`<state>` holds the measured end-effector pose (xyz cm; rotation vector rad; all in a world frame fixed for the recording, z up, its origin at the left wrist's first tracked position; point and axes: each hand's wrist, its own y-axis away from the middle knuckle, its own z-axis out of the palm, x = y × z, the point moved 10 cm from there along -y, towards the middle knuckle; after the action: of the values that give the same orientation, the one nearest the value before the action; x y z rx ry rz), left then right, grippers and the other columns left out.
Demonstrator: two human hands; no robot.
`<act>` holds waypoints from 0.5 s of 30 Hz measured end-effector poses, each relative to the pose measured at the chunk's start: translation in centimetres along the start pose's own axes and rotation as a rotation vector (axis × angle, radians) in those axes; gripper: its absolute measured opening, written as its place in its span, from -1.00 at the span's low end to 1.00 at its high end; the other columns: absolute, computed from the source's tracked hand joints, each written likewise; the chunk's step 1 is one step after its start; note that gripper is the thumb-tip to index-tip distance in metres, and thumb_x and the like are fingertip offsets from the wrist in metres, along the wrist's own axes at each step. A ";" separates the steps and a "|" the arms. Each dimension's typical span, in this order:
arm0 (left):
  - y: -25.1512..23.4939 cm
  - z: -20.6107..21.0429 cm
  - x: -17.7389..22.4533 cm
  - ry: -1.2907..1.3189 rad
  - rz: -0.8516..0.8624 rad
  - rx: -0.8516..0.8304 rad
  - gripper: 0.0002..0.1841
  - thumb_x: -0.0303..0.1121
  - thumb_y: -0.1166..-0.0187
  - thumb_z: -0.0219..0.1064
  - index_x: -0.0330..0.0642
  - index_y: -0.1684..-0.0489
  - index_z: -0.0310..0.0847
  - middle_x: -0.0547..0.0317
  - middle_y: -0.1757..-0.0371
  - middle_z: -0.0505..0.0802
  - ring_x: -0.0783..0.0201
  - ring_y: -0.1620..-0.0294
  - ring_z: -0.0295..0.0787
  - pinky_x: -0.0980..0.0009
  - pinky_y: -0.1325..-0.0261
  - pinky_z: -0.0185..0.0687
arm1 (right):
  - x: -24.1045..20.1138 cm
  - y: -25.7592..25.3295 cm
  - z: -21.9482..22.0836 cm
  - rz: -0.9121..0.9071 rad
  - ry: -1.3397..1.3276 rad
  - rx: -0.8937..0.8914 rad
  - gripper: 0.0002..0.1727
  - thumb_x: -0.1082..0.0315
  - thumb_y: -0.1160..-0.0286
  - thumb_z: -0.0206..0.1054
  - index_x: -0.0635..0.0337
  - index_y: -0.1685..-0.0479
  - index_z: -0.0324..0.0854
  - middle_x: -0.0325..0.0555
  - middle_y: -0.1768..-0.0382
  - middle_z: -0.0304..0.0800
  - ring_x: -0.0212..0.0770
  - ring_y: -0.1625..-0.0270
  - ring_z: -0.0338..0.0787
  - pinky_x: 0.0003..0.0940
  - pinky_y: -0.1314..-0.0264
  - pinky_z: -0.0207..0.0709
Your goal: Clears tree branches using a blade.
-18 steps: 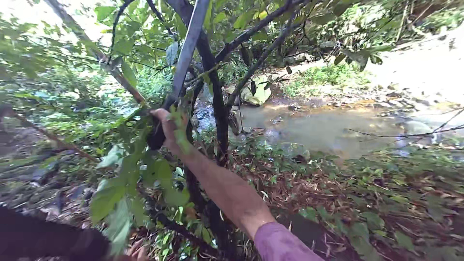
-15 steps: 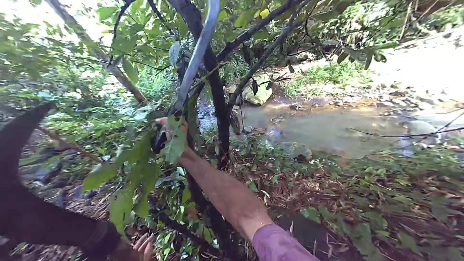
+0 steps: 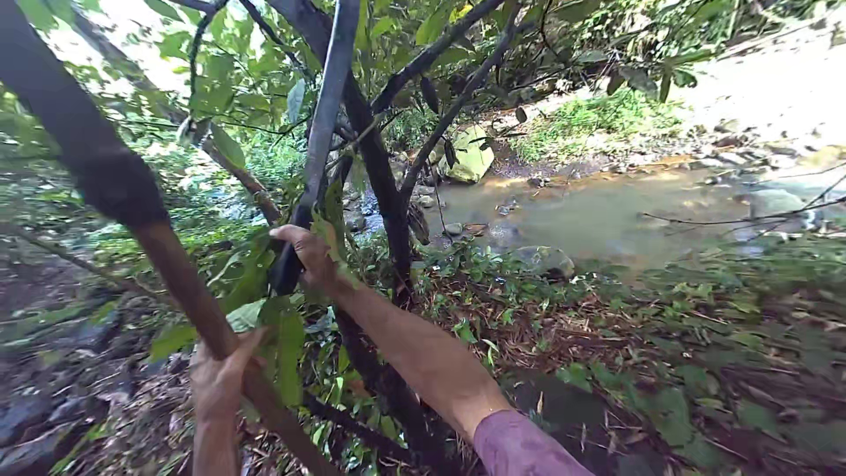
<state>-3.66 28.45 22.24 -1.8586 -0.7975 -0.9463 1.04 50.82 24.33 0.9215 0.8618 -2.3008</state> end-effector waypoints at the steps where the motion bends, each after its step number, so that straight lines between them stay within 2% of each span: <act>1: -0.8 0.7 0.4 0.050 -0.026 -0.017 -0.43 -0.34 -0.31 0.42 -0.29 -0.35 0.40 0.19 0.40 0.89 0.35 0.68 0.73 0.43 0.68 0.64 | -0.4 0.1 0.1 -0.025 -0.002 -0.022 -0.76 0.31 -0.57 0.38 0.22 -0.10 0.69 -0.10 0.20 0.78 -0.30 0.23 0.72 -0.27 0.14 0.67; 3: -1.6 2.4 0.7 0.173 -0.042 -0.100 -0.47 -0.41 -0.40 0.36 -0.28 -0.40 0.38 0.13 0.34 0.89 0.28 0.64 0.79 0.40 0.66 0.74 | -1.4 0.4 -0.2 -0.115 0.000 -0.033 -0.81 0.37 -0.60 0.36 0.25 -0.07 0.70 -0.09 0.23 0.79 -0.32 0.24 0.73 -0.31 0.16 0.68; 6: -1.4 4.1 0.9 0.251 -0.047 -0.136 -0.66 -0.46 -0.40 0.31 -0.24 -0.15 0.47 0.21 0.63 0.78 0.33 0.79 0.67 0.42 0.72 0.68 | -1.6 0.6 -0.4 -0.119 0.015 -0.078 -0.77 0.42 -0.63 0.33 0.26 -0.17 0.66 -0.06 0.13 0.79 -0.32 0.14 0.73 -0.32 0.03 0.67; 8: -1.1 3.8 0.8 0.260 -0.035 -0.043 -0.80 -0.48 -0.39 0.33 -0.17 0.08 0.50 0.34 0.74 0.67 0.43 0.87 0.53 0.49 0.78 0.56 | -2.2 1.4 -0.9 -0.057 -0.006 -0.113 -0.77 0.43 -0.68 0.27 0.30 -0.20 0.63 -0.05 0.11 0.78 -0.34 0.13 0.73 -0.36 0.02 0.66; 10: -1.1 2.4 1.2 0.223 0.005 0.078 -0.80 -0.48 -0.38 0.39 -0.16 0.11 0.53 0.40 0.70 0.66 0.48 0.85 0.51 0.52 0.78 0.53 | -2.2 2.5 -2.0 0.028 -0.099 -0.171 -0.70 0.41 -0.81 0.08 0.32 -0.35 0.53 -0.08 0.04 0.74 -0.41 0.11 0.70 -0.45 0.03 0.64; 11: -1.3 1.5 1.6 0.196 0.025 0.126 -0.78 -0.46 -0.37 0.40 -0.16 0.09 0.53 0.43 0.68 0.66 0.50 0.83 0.51 0.53 0.77 0.52 | -2.1 3.0 -3.1 0.044 -0.120 -0.167 -0.67 0.41 -0.78 0.10 0.32 -0.39 0.53 -0.04 -0.04 0.77 -0.37 0.09 0.73 -0.41 0.02 0.65; 12: -1.7 0.7 2.2 0.179 0.042 0.160 -0.77 -0.46 -0.38 0.41 -0.16 0.07 0.53 0.43 0.66 0.66 0.51 0.81 0.50 0.53 0.76 0.52 | -2.3 3.1 -4.7 0.052 -0.108 -0.107 -0.67 0.43 -0.66 0.24 0.32 -0.34 0.59 0.01 -0.05 0.85 -0.28 0.12 0.81 -0.34 0.11 0.71; 13: -2.1 0.0 2.9 0.173 0.063 0.177 -0.78 -0.45 -0.42 0.40 -0.15 0.05 0.52 0.44 0.64 0.66 0.52 0.80 0.50 0.54 0.74 0.53 | -2.6 3.7 -6.6 0.080 -0.084 -0.043 -0.67 0.44 -0.58 0.35 0.32 -0.28 0.60 0.03 0.00 0.88 -0.22 0.16 0.85 -0.30 0.16 0.74; 14: -2.6 -0.6 3.7 0.172 0.087 0.189 -0.79 -0.45 -0.43 0.39 -0.14 0.06 0.52 0.45 0.64 0.66 0.52 0.79 0.51 0.55 0.74 0.54 | -2.8 4.7 -8.8 0.103 -0.062 0.009 -0.67 0.43 -0.52 0.41 0.36 -0.21 0.60 0.05 0.14 0.90 -0.16 0.22 0.89 -0.24 0.16 0.80; 15: -3.0 -1.1 4.7 0.170 0.110 0.200 -0.81 -0.45 -0.44 0.38 -0.12 0.08 0.51 0.46 0.65 0.65 0.53 0.80 0.50 0.55 0.74 0.52 | -3.1 5.8 -10.9 0.087 -0.039 0.055 -0.71 0.44 -0.48 0.42 0.41 -0.09 0.60 0.05 0.35 0.86 -0.15 0.38 0.87 -0.23 0.28 0.81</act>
<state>-4.06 29.34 27.80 -1.6096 -0.6546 -0.9073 11.26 55.39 18.31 0.9159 0.7310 -2.2696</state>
